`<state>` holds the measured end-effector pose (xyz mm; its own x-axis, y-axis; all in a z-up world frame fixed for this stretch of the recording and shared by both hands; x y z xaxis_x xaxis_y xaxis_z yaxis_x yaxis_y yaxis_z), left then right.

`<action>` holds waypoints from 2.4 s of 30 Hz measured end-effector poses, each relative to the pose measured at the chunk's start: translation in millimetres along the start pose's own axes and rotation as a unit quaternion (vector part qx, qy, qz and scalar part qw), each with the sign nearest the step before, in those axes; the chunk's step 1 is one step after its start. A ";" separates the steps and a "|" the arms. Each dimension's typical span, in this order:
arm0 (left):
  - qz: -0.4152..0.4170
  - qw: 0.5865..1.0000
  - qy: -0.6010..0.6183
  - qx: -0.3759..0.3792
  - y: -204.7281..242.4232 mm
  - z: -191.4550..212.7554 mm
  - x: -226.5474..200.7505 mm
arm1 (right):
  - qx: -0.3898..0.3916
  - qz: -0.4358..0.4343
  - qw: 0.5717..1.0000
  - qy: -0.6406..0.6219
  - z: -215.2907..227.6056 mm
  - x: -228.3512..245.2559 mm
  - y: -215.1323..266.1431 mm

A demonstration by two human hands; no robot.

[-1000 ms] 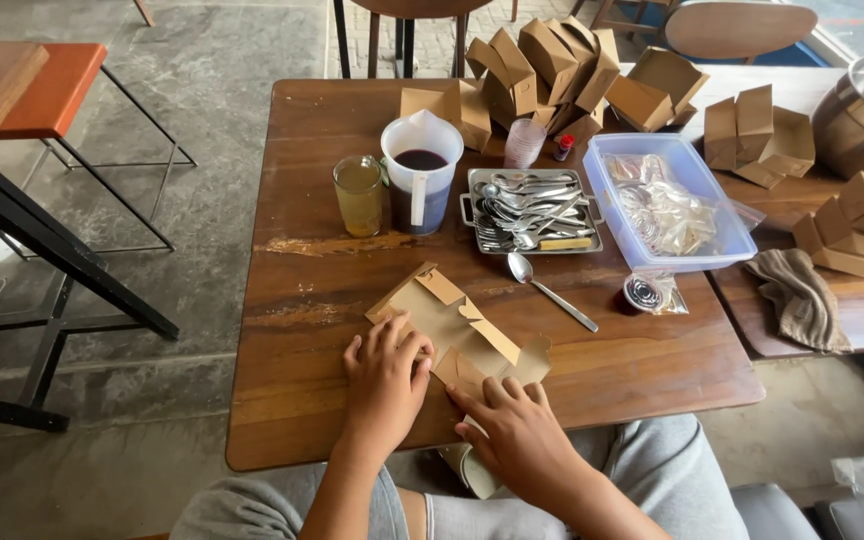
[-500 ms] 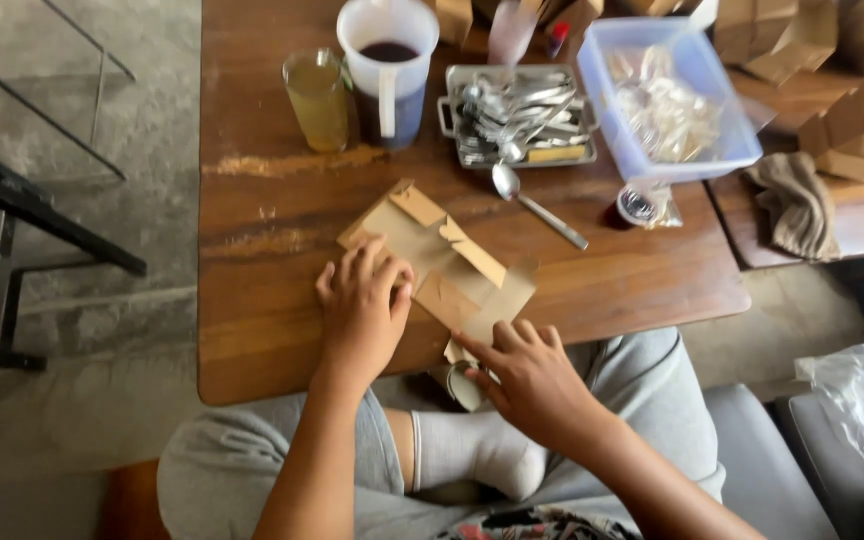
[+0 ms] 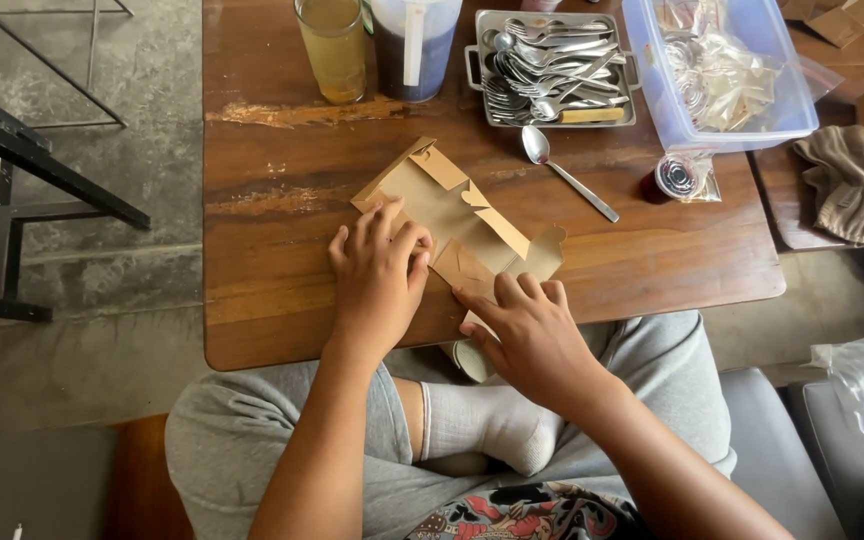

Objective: The person folds and assembles flat cardboard pieces into small boxes on a wooden table. They fold the side flaps, tuck tabs into slots, and press the seams to form the box shape.

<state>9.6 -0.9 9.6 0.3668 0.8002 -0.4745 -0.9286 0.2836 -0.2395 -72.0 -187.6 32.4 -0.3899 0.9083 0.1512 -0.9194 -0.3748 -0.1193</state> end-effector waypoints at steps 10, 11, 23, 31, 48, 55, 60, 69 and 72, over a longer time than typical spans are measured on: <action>0.004 1.000 -0.002 0.014 -0.2 2.8 -1.4 | 0.014 0.002 1.000 -0.024 -10.7 -0.1 -27.3; 0.004 1.000 -0.002 0.013 -0.2 2.4 -0.9 | 0.013 0.005 1.000 -0.022 -13.2 -0.6 -28.1; -0.001 1.000 -0.012 0.002 -0.8 0.6 -0.3 | 0.014 -0.003 1.000 -0.015 -3.8 2.1 -5.5; -0.005 1.000 -0.012 0.002 2.0 -3.9 1.1 | 0.021 -0.018 1.000 -0.004 2.0 -2.0 21.1; -0.089 0.995 0.033 -0.003 5.0 3.8 -4.4 | -0.210 -0.195 0.952 -0.103 -14.3 -74.0 -0.2; -0.088 0.990 0.110 0.026 6.5 2.8 7.0 | -0.251 -0.169 0.944 -0.130 -31.0 -87.1 6.2; -0.089 0.986 0.132 0.049 5.8 9.7 1.3 | -0.295 -0.091 0.933 -0.186 -29.0 -86.1 8.0; -0.089 0.987 0.124 0.048 5.8 14.0 -2.5 | -0.216 -0.050 0.965 -0.142 -17.6 -75.7 8.7; -0.090 0.989 0.112 0.036 6.0 12.2 -1.9 | -0.195 -0.087 0.968 -0.132 -10.6 -71.8 5.7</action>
<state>2.6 5.7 19.4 0.5223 0.5986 -0.6073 -0.8459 0.4536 -0.2804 -48.8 -253.1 10.5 -0.2784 0.8534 0.4407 -0.9030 -0.0762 -0.4228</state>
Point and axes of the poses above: each hand's wrist, its own y-axis away from the middle knuckle, its own z-axis out of the back of the hand, x = y × z, the point moved 1 cm from there along -y, towards the middle knuckle, and after that the axes turned 1 degree about -y, right-handed, at the moved point
